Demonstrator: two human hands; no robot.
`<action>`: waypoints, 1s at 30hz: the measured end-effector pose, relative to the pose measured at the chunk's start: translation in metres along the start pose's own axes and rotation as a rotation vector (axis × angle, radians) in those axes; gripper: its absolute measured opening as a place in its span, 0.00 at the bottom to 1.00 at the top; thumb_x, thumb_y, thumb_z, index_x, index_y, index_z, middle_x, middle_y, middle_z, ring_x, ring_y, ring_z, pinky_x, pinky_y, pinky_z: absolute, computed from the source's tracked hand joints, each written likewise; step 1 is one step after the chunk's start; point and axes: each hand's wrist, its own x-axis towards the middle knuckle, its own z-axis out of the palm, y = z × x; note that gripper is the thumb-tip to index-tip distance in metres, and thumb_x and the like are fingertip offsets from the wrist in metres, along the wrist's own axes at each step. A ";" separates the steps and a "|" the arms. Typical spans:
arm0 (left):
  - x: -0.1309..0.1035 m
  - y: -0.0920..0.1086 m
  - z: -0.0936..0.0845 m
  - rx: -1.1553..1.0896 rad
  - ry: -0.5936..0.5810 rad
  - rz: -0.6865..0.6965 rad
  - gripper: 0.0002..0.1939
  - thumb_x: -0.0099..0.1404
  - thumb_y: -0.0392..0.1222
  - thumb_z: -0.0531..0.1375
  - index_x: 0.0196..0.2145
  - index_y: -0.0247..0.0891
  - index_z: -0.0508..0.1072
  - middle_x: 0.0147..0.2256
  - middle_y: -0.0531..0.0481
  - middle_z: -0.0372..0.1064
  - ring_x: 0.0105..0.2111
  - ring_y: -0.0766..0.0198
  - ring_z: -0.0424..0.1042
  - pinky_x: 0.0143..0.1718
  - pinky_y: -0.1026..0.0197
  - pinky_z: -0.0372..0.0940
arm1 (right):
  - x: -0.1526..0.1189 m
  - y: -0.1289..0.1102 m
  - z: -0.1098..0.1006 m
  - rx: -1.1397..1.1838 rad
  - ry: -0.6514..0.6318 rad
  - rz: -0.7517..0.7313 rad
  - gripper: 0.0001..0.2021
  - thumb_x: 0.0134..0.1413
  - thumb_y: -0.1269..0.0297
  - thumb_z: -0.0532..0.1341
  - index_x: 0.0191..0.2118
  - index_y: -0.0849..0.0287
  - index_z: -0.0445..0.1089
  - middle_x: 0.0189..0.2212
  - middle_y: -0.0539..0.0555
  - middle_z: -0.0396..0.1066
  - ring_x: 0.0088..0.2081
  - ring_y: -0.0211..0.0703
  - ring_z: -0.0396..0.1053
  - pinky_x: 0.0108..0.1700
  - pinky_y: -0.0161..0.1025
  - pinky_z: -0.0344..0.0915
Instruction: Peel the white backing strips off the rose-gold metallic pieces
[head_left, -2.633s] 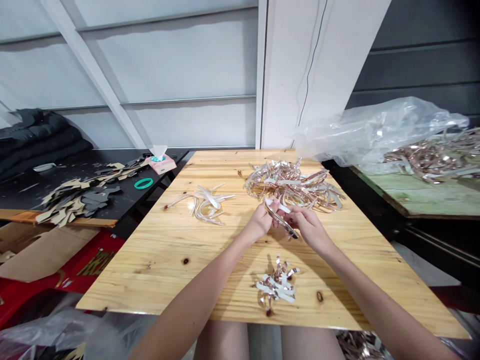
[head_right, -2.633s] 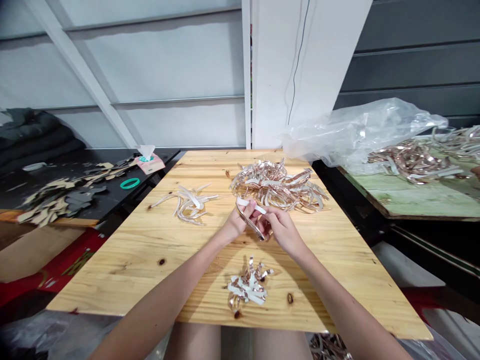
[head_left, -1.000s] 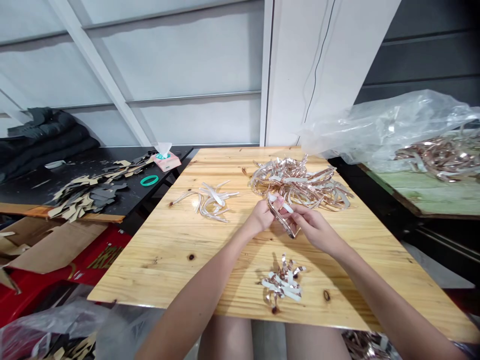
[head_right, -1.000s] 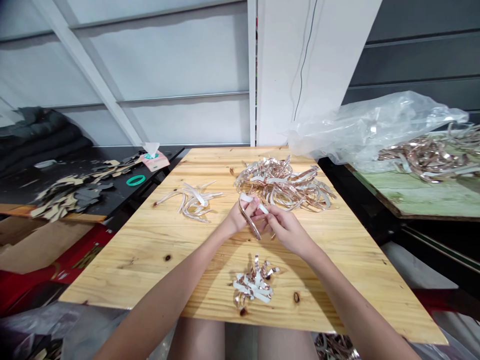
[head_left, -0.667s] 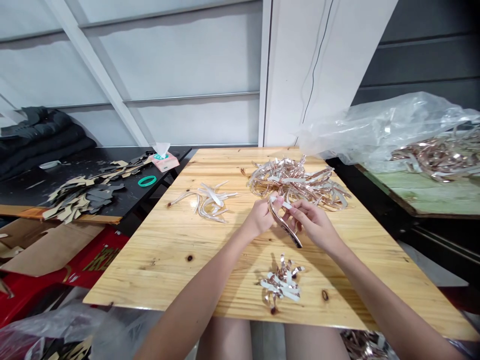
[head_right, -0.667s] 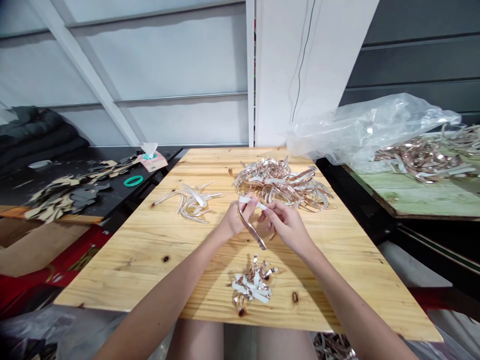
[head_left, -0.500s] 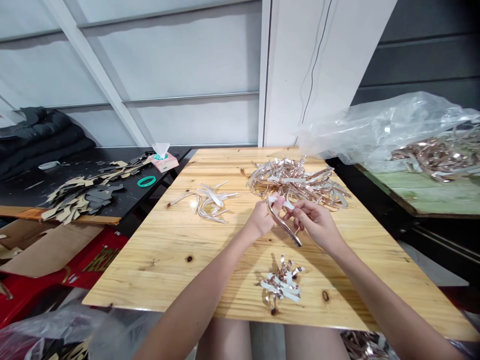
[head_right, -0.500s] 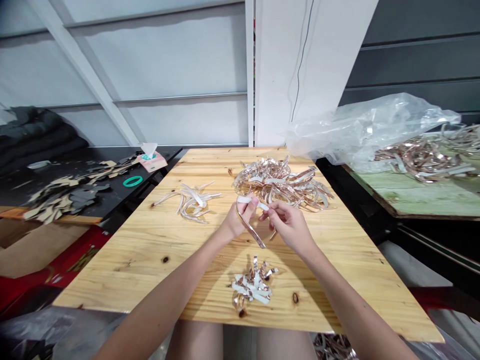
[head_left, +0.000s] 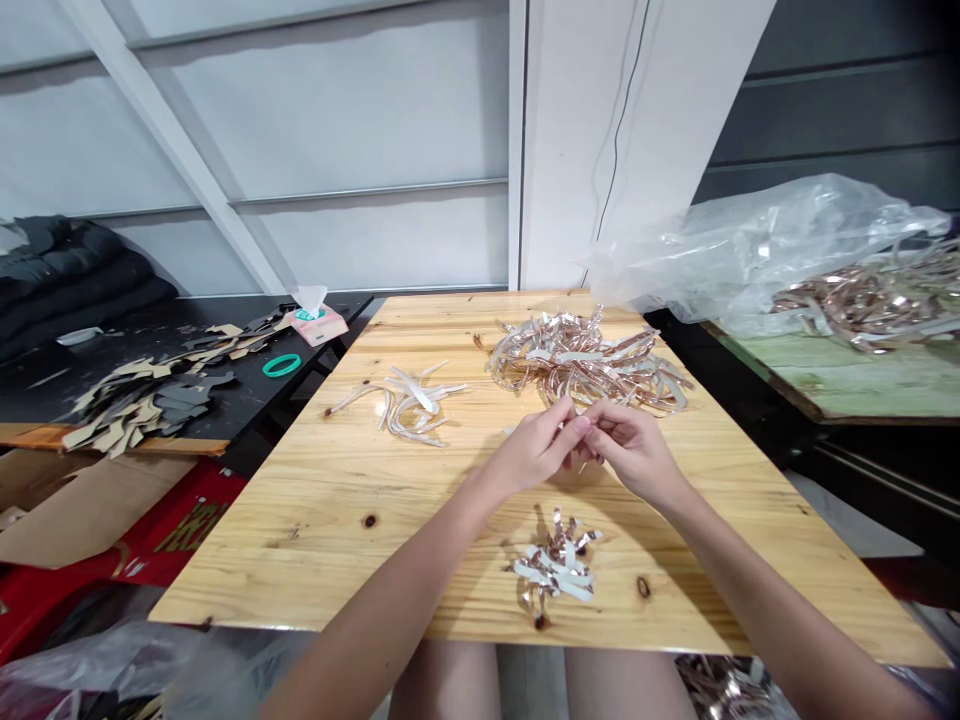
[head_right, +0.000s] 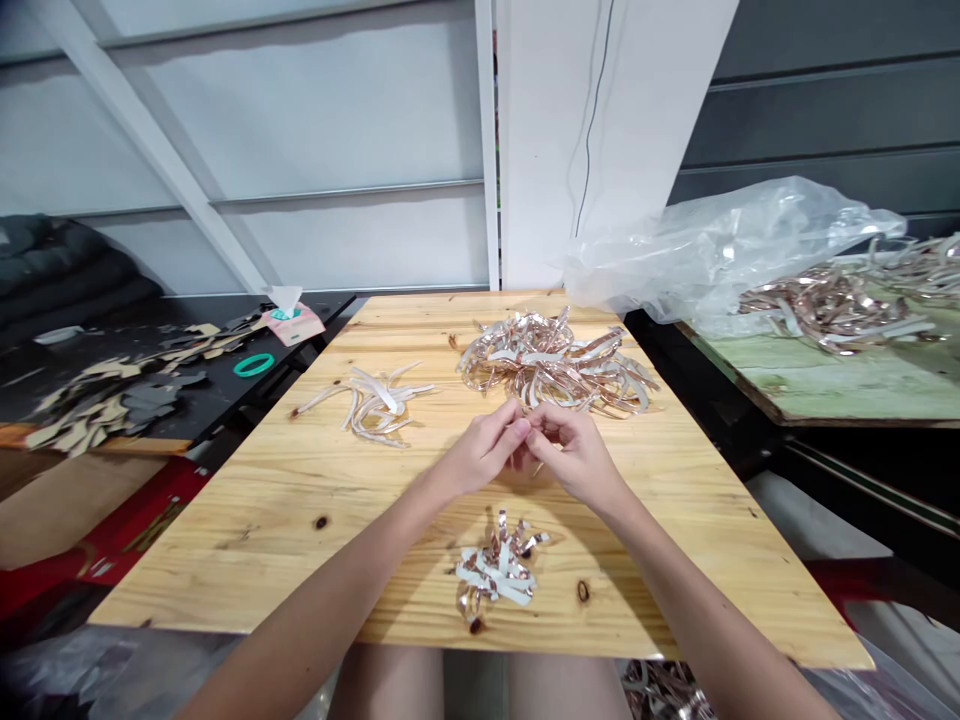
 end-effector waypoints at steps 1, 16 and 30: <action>0.000 0.001 0.000 0.003 -0.010 0.008 0.19 0.76 0.55 0.48 0.34 0.40 0.63 0.27 0.52 0.69 0.26 0.64 0.69 0.32 0.61 0.61 | 0.000 0.000 0.000 0.008 0.001 0.005 0.10 0.62 0.60 0.63 0.31 0.57 0.71 0.21 0.50 0.72 0.23 0.39 0.68 0.27 0.36 0.64; 0.003 -0.006 0.009 -0.143 0.111 0.042 0.21 0.76 0.57 0.48 0.34 0.38 0.65 0.29 0.48 0.70 0.32 0.61 0.71 0.39 0.58 0.65 | 0.006 -0.007 -0.004 0.626 0.107 0.301 0.03 0.43 0.68 0.62 0.23 0.58 0.70 0.12 0.46 0.59 0.15 0.33 0.53 0.17 0.31 0.51; 0.007 -0.020 0.004 -0.421 0.205 -0.002 0.21 0.72 0.59 0.54 0.37 0.38 0.71 0.33 0.48 0.72 0.33 0.60 0.74 0.41 0.55 0.71 | 0.009 0.009 -0.002 0.326 0.216 0.177 0.16 0.59 0.51 0.59 0.26 0.57 0.67 0.18 0.48 0.62 0.18 0.36 0.55 0.18 0.33 0.50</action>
